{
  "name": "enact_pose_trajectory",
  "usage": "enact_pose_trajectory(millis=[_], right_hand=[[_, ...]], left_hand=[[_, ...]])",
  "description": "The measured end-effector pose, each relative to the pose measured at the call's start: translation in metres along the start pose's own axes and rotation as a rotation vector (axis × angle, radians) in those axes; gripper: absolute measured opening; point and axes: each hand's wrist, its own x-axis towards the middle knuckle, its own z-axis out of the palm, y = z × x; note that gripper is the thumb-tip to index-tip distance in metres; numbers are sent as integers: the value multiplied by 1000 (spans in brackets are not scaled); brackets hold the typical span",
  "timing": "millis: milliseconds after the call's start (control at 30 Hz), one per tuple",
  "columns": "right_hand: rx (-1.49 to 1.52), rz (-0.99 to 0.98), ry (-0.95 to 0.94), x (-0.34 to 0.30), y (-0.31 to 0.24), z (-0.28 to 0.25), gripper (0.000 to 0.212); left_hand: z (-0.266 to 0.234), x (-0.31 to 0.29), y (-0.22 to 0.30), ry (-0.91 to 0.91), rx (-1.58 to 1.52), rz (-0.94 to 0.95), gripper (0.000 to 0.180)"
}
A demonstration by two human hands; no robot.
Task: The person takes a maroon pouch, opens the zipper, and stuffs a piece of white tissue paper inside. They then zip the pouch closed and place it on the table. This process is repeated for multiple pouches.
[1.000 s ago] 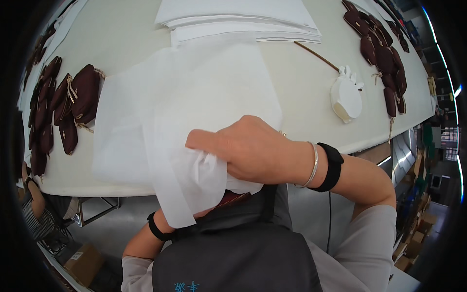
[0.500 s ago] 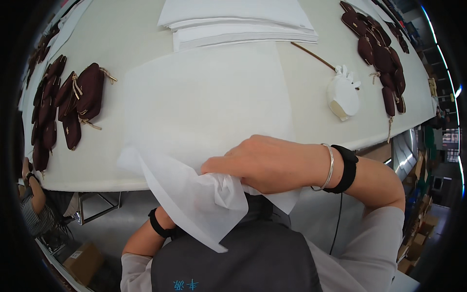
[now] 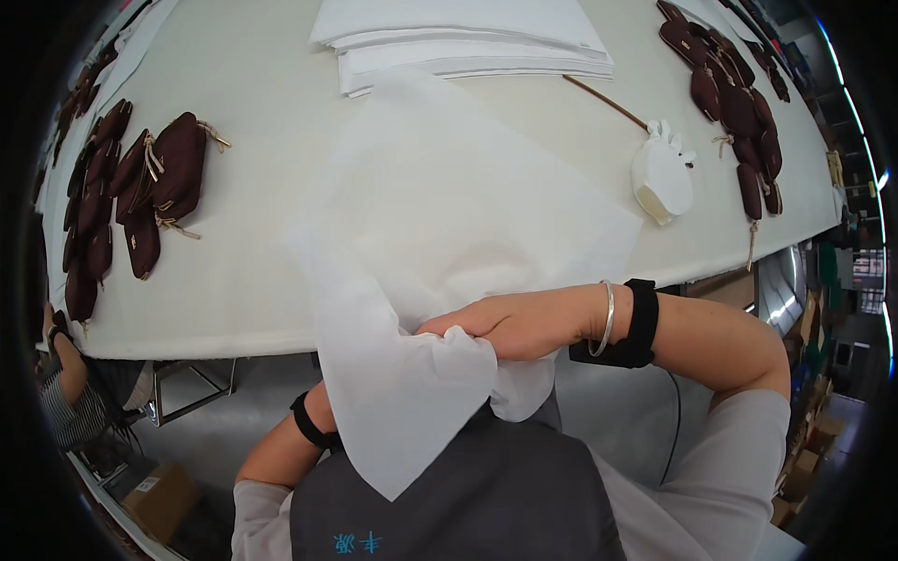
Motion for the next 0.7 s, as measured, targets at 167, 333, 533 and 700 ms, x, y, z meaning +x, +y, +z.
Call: enact_pose_trajectory(millis=[167,333,533,700], right_hand=[[-18,-73,8,13,23,19,33],[-79,-160,113,16,33,26,28],[-396,-73,-56,0,15,10,25],[-355,62,37,-4,16,36,22]], left_hand=[[3,2,9,-31,8,-16,22],[8,11,9,30,-4,11,30],[13,16,30,-61,-72,58,27],[1,4,33,-214,-169,-17,26]])
